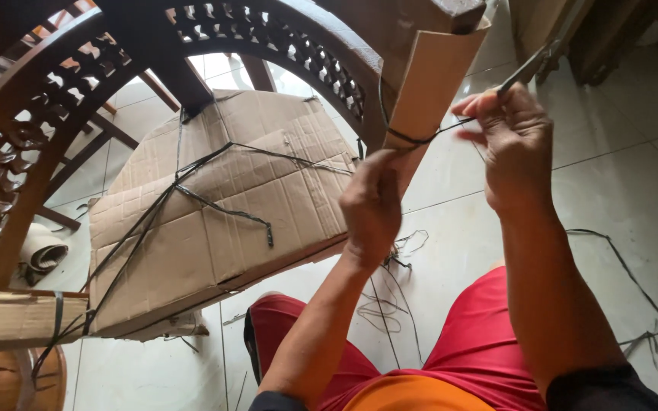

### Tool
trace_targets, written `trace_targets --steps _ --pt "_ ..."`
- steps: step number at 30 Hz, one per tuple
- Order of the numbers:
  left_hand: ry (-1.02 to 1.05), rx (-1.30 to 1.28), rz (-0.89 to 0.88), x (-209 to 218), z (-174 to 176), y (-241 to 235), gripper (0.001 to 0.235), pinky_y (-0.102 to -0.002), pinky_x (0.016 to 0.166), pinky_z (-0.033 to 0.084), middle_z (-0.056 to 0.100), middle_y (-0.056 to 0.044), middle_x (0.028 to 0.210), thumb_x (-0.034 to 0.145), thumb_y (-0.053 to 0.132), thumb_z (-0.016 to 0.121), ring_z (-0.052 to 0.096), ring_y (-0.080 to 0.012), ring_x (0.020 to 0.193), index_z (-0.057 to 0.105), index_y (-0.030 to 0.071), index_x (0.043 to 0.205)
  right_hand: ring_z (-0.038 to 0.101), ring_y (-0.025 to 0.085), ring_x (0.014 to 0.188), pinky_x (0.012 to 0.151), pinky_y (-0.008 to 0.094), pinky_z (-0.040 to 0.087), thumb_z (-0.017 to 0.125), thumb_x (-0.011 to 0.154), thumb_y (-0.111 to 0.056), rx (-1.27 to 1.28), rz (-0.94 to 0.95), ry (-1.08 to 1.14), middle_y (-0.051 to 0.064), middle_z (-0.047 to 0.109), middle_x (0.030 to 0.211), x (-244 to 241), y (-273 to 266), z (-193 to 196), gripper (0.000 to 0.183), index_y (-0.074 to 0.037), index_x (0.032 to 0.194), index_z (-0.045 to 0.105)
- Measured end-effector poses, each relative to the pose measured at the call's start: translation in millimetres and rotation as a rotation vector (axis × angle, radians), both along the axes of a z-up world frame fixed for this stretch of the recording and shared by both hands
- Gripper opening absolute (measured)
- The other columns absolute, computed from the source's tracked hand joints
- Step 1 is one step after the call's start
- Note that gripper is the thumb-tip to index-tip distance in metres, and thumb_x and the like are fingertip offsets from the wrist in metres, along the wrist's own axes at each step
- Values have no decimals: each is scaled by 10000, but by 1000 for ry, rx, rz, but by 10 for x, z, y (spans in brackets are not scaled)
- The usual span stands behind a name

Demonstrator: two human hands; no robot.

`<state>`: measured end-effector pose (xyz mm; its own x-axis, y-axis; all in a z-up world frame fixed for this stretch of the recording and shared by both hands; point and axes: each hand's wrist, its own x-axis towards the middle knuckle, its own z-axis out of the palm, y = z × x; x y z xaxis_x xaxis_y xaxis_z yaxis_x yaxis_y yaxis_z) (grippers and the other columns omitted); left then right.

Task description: Wrapping a wooden chair with cardboard and securing it with plastic straps.

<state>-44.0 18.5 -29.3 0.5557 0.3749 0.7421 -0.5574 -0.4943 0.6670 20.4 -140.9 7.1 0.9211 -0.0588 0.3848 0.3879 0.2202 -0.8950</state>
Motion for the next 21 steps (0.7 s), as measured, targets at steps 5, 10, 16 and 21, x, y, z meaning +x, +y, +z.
trace_targets --steps 5,10,16,21 --pt "62 -114 37 82 -70 96 127 -308 572 500 527 -15 581 993 126 652 577 -172 532 706 206 1075 725 211 814 801 426 712 571 1077 -266 476 230 180 96 598 786 15 100 -34 250 -53 947 569" --pt "49 -127 36 174 -116 138 159 -321 541 491 524 -22 547 983 104 662 567 -152 513 746 215 1062 463 92 518 535 275 601 522 1107 -296 391 201 235 -40 345 624 -39 316 -84 143 -169 1050 550" --pt "1 -8 110 222 -124 173 163 -387 635 557 721 -60 769 989 122 648 713 -320 710 745 232 1060 456 76 631 558 242 456 629 1052 -214 -126 110 -76 36 471 729 -261 295 204 145 -75 1052 587" --pt "-20 72 137 211 -23 193 82 -425 639 562 716 -95 767 994 151 670 718 -360 726 743 180 1014 549 281 560 595 385 470 829 915 -318 -817 -169 -226 129 502 565 -282 201 89 264 -119 1066 743"
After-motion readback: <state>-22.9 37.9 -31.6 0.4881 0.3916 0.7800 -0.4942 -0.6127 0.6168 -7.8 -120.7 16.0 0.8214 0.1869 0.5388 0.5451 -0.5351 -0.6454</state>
